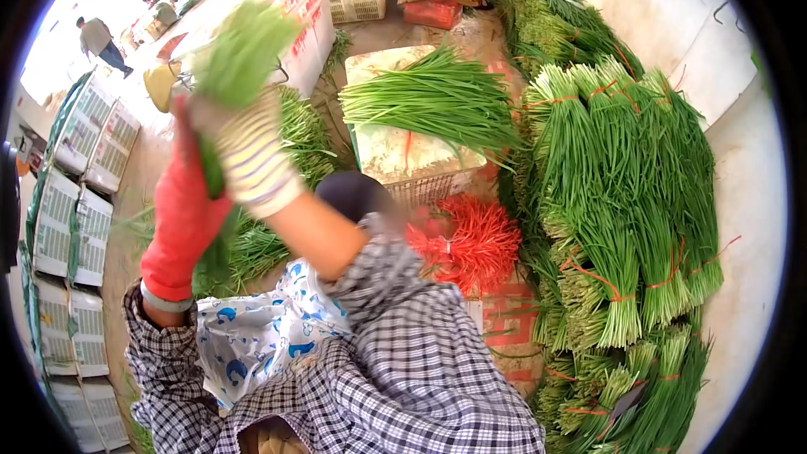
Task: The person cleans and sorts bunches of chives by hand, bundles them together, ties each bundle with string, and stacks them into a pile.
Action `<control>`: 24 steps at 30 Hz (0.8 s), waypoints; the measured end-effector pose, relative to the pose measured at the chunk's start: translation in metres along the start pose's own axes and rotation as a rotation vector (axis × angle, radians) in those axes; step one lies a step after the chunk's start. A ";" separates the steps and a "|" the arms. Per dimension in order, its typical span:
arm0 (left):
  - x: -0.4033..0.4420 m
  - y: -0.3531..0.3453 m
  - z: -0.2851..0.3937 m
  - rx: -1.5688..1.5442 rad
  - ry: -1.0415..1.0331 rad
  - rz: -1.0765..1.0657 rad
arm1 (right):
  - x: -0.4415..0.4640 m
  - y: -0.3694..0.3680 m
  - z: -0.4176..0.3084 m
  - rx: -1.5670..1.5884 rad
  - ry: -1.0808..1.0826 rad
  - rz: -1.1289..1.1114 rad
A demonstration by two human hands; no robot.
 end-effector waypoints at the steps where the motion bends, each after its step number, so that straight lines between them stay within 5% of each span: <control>1: 0.008 -0.010 0.011 -0.034 -0.053 -0.128 | -0.010 0.038 -0.001 0.057 0.099 0.090; 4: 0.020 -0.053 -0.014 0.115 -0.152 -0.521 | -0.031 0.166 -0.041 0.548 0.209 0.357; 7: 0.041 -0.109 -0.062 0.248 -0.235 -0.512 | -0.070 0.268 -0.117 0.119 0.553 0.436; 11: 0.135 -0.187 -0.061 -0.050 -0.272 -0.332 | -0.131 0.364 -0.165 -0.819 0.514 0.422; 13: 0.175 -0.240 -0.061 -0.106 -0.294 -0.284 | -0.143 0.360 -0.157 -0.914 0.438 0.432; 15: 0.196 -0.297 -0.062 -0.068 -0.328 -0.325 | -0.143 0.349 -0.135 -0.619 0.285 0.419; 16: 0.201 -0.316 -0.062 -0.026 -0.359 -0.362 | -0.152 0.351 -0.120 0.168 0.133 0.449; 19: 0.197 -0.364 -0.068 -0.096 -0.238 -0.663 | -0.175 0.380 -0.081 -0.436 -0.033 0.532; 21: 0.189 -0.374 -0.082 -0.075 -0.327 -0.629 | -0.174 0.381 -0.068 -1.062 -0.123 0.544; 24: 0.176 -0.361 -0.083 0.032 -0.338 -0.700 | -0.139 0.358 -0.043 -1.458 -0.068 0.366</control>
Point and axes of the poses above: each hand's wrist, its own x-axis towards the middle knuckle, its own y-axis out of the back of the hand, z = x × y, the point moved 3 cm from there along x, towards the middle knuckle, and after that the axes turned 2 degrees about -x, right-handed, at the moved point
